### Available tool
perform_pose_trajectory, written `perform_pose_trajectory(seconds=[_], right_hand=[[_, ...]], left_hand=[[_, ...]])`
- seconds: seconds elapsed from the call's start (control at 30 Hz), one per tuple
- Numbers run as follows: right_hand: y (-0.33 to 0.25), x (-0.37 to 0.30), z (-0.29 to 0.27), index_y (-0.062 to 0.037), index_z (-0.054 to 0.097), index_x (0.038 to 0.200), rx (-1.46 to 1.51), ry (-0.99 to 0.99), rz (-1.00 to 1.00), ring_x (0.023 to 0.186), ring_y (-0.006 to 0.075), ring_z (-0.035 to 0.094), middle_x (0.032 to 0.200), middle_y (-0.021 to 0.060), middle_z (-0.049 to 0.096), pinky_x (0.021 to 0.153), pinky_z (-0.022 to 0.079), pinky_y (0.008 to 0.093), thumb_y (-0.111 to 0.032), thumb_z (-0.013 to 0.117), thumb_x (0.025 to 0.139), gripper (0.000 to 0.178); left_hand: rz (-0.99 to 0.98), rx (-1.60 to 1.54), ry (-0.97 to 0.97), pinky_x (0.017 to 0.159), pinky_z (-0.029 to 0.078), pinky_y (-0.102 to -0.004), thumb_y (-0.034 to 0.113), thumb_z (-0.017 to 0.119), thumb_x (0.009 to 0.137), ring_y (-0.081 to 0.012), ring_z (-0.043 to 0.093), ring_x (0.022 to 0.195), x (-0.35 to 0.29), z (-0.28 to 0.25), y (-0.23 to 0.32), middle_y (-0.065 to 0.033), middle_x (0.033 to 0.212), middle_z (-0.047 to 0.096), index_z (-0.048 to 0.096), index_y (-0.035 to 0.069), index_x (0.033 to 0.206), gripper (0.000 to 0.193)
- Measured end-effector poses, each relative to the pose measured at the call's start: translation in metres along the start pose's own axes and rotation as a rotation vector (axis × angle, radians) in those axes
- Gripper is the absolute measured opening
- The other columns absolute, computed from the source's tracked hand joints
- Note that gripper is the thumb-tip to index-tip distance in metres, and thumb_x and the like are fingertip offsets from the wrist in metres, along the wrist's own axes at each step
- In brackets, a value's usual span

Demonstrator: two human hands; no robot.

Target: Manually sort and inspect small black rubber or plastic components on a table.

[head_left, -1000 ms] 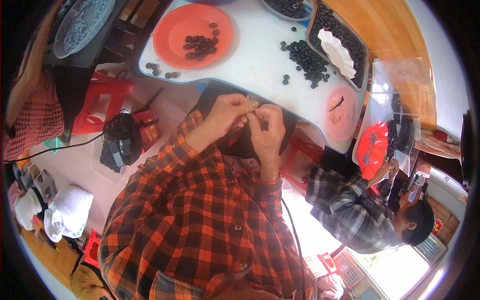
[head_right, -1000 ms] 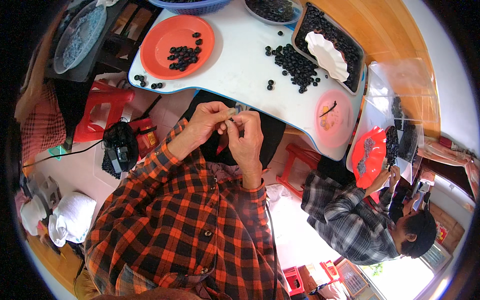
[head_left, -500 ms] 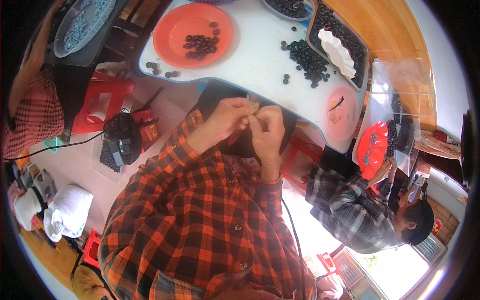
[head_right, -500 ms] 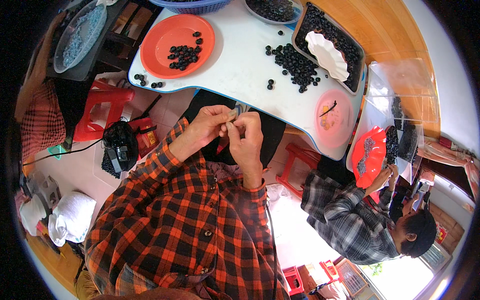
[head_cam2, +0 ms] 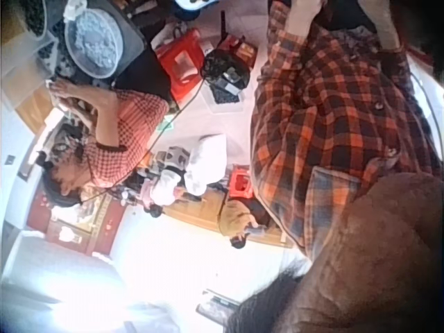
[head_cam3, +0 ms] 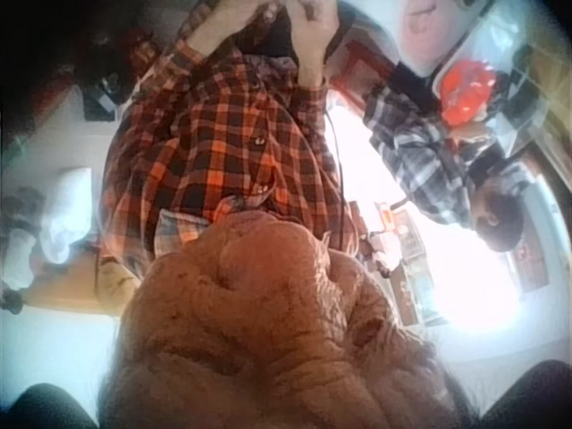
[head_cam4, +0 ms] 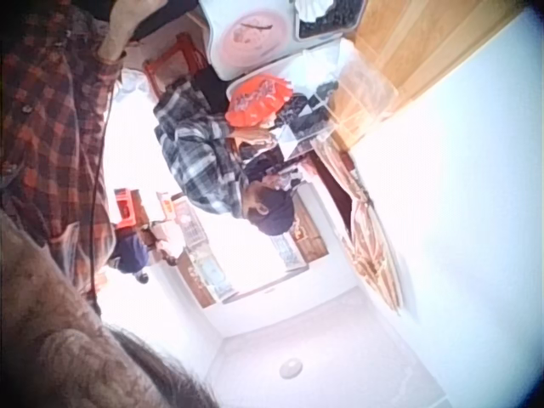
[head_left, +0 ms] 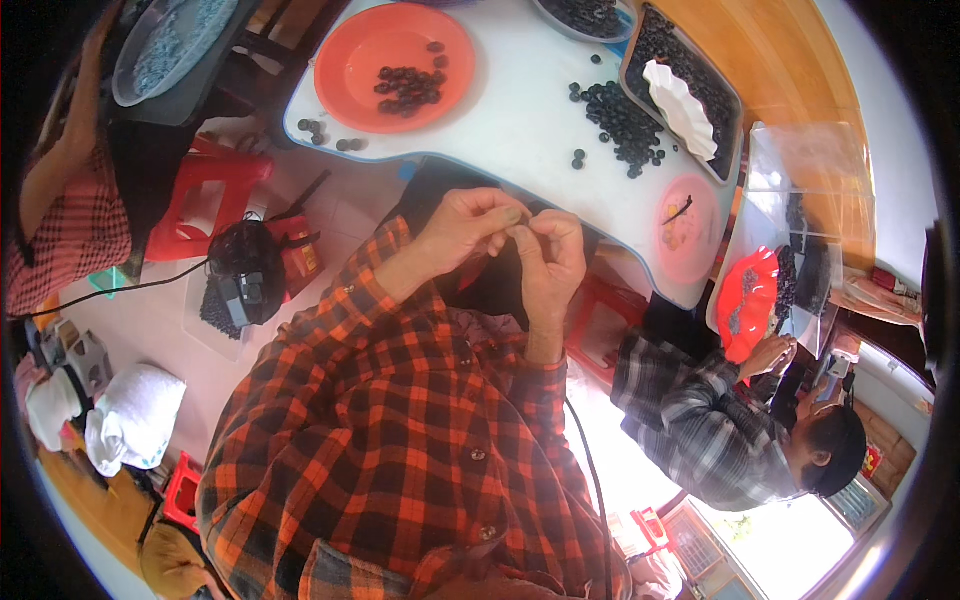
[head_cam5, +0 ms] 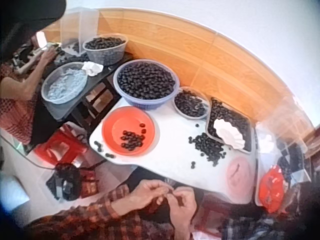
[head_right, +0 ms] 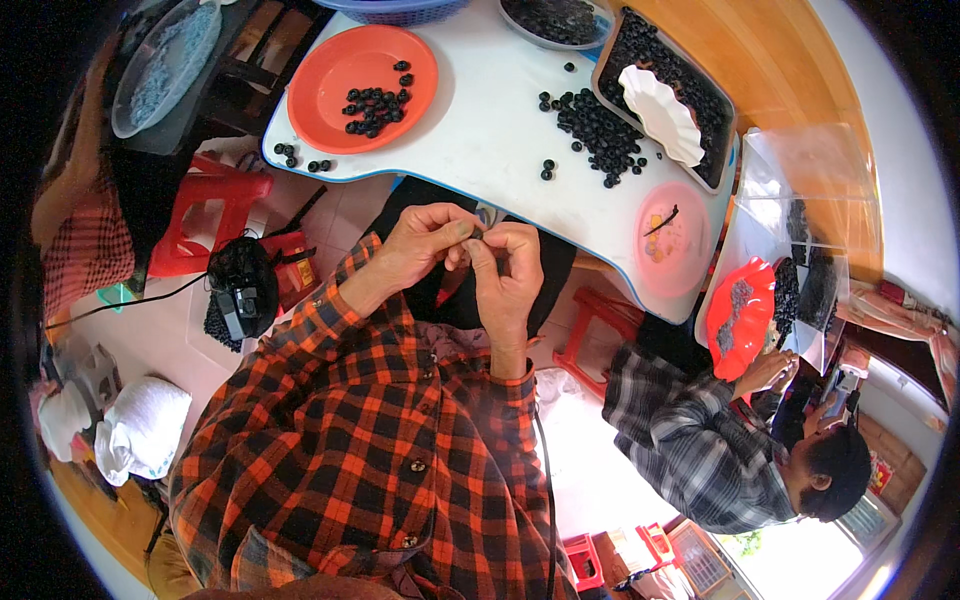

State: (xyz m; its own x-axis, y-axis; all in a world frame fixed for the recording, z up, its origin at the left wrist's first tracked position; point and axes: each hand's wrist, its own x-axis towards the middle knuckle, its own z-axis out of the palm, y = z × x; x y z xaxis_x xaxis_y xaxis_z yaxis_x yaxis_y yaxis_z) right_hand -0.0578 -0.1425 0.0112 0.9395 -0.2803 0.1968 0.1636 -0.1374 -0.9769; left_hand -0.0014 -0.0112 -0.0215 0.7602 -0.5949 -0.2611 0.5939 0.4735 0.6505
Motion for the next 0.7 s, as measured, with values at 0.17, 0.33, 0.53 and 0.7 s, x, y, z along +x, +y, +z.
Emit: perform_pose_trajectory(seconds=[0.17,0.33,0.53,0.7], right_hand=[[0.001,0.001,0.001,-0.0015,0.053,0.091,-0.076,0.012,-0.024,0.074,0.0087,0.055,0.094,0.0059,0.053,0.065,0.048,0.0220,0.009,0.068,0.083,0.019],[-0.003,0.004,0.002,-0.0019,0.053,0.089,-0.282,-0.038,-0.113,0.069,0.0098,0.056,0.092,0.0078,0.053,0.062,0.049,0.0233,0.009,0.068,0.082,0.020],[0.000,0.004,0.001,-0.0026,0.050,0.088,-0.421,-0.105,-0.144,0.070,0.0129,0.056,0.091,0.0091,0.052,0.059,0.049,0.0258,0.009,0.066,0.081,0.021],[-0.002,0.003,0.002,-0.0025,0.049,0.086,-0.368,-0.096,-0.111,0.072,0.0128,0.054,0.089,0.0084,0.051,0.061,0.049,0.0262,0.009,0.066,0.082,0.021]], left_hand=[[0.002,0.081,0.048,0.049,0.045,-0.0185,0.016,0.062,0.096,-0.0055,0.054,0.057,0.001,-0.003,-0.004,-0.0014,0.071,0.062,0.068,-0.002,0.099,0.019],[0.000,0.151,0.070,0.048,0.043,-0.0177,0.018,0.063,0.096,-0.0044,0.053,0.056,0.001,-0.006,-0.006,-0.0007,0.070,0.062,0.068,-0.002,0.098,0.020],[0.043,0.249,0.113,0.047,0.042,-0.0178,0.018,0.063,0.096,-0.0039,0.051,0.056,-0.001,-0.004,-0.010,0.0003,0.068,0.060,0.068,0.000,0.096,0.019],[-0.041,0.158,0.156,0.048,0.043,-0.0186,0.017,0.060,0.097,-0.0039,0.051,0.056,-0.002,-0.005,-0.016,0.0014,0.069,0.059,0.067,0.000,0.096,0.018]])
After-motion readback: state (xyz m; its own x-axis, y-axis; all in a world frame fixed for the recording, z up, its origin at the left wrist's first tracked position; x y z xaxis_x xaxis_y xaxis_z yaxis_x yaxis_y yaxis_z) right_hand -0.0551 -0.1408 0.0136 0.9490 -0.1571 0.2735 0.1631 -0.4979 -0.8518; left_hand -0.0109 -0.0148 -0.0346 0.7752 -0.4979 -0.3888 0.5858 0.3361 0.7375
